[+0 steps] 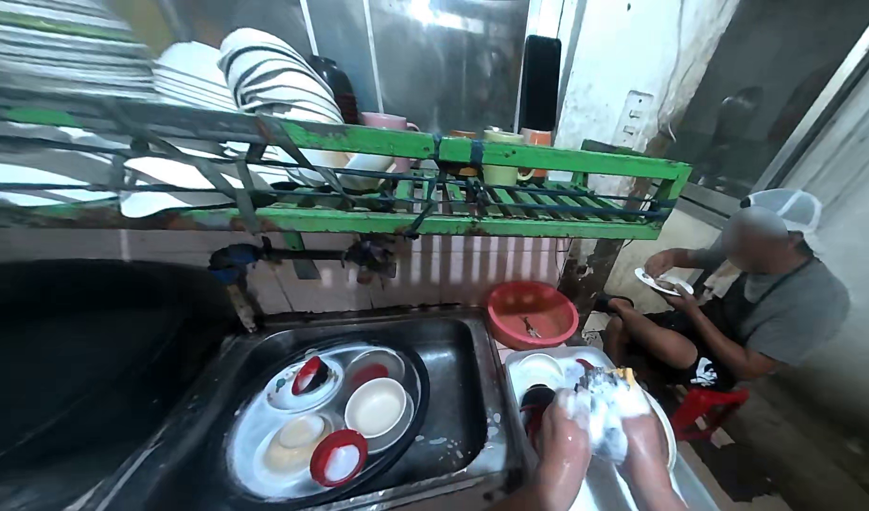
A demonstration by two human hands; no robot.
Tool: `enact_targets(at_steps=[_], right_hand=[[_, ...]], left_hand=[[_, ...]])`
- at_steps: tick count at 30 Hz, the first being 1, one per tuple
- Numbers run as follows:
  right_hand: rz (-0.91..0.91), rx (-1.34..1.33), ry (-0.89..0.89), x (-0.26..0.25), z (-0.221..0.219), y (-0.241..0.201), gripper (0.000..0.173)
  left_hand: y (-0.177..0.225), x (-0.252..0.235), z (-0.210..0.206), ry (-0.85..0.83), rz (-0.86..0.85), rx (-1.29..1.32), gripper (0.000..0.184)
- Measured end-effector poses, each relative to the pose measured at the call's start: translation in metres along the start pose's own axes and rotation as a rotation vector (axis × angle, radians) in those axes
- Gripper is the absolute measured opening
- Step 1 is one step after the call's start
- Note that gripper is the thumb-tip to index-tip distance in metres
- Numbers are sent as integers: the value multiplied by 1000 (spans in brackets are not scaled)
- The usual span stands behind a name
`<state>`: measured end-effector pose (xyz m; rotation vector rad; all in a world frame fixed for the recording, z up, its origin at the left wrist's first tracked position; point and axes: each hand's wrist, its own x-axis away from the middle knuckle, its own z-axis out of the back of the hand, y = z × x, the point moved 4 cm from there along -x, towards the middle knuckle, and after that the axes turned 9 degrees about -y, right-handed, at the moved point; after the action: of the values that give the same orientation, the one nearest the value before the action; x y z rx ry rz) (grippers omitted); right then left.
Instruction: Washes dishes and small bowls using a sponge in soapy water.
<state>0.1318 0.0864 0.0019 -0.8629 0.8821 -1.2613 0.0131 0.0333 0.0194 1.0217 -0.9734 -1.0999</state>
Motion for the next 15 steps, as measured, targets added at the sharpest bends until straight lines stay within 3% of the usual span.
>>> enact_targets(at_steps=[4, 8, 11, 13, 15], right_hand=[[233, 94, 145, 31, -19, -15, 53], [11, 4, 28, 0, -3, 0, 45], [1, 9, 33, -7, -4, -4, 42], [42, 78, 25, -9, -5, -6, 43], [61, 121, 60, -13, 2, -5, 44]], left_hand=[[-16, -7, 6, 60, -2, 147, 35], [-9, 3, 0, -28, -31, 38, 35], [-9, 0, 0, -14, -16, 32, 36], [-19, -3, 1, -10, 25, 135, 37], [-32, -4, 0, 10, 68, 411, 37]])
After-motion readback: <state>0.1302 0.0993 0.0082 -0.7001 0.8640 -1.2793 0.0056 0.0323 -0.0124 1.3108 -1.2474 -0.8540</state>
